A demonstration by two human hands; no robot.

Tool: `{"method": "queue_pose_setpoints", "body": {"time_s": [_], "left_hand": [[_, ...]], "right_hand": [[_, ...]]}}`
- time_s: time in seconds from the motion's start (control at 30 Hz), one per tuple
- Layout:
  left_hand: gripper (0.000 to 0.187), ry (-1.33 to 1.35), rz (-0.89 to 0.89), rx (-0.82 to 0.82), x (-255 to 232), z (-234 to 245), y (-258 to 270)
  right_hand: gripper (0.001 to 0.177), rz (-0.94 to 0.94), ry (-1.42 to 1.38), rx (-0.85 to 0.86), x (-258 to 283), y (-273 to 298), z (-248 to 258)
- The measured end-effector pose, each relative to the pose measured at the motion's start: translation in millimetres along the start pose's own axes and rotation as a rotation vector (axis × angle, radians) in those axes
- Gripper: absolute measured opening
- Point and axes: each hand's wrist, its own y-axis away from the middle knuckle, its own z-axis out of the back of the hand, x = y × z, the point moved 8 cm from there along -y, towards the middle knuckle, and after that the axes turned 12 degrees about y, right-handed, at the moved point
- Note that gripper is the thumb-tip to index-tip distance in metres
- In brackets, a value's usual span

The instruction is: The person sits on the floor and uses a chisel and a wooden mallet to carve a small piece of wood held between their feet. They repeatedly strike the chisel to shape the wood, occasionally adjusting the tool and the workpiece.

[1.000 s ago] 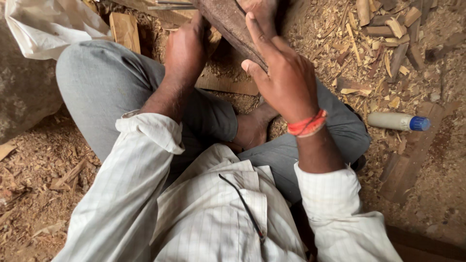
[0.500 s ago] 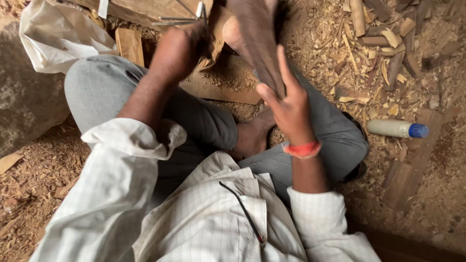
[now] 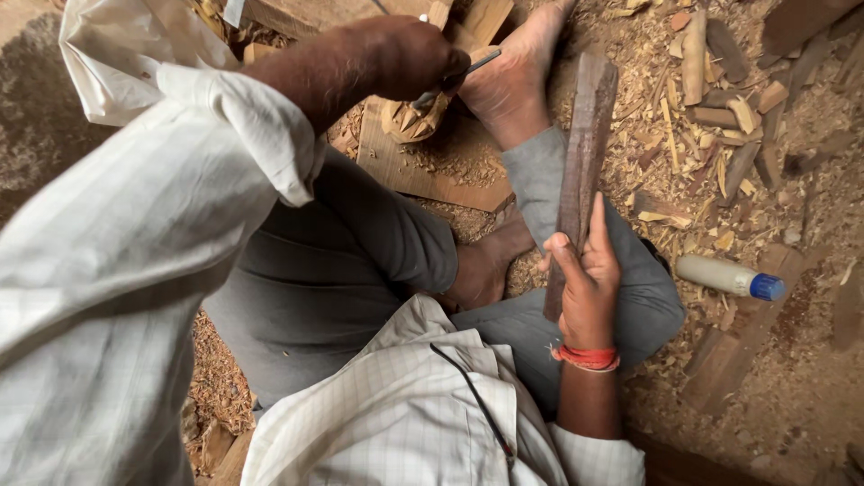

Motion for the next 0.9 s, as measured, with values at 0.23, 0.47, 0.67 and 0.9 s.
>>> {"method": "queue_pose_setpoints", "body": {"time_s": [0.23, 0.47, 0.67, 0.9], "left_hand": [[0.023, -0.110, -0.094, 0.053, -3, 0, -4], [0.026, -0.189, -0.044, 0.070, -1, -2, 2], [0.033, -0.303, -0.141, -0.052, -5, 9, 12], [0.036, -0.378, -0.128, -0.069, 2, 6, 4]], "right_hand": [[0.079, 0.026, 0.009, 0.020, 22, -1, -21], [0.079, 0.125, 0.027, 0.057, 55, -3, -37], [0.083, 0.218, -0.003, 0.016, 78, 0, -41], [0.084, 0.242, 0.013, 0.001, 80, -1, -45]]}}
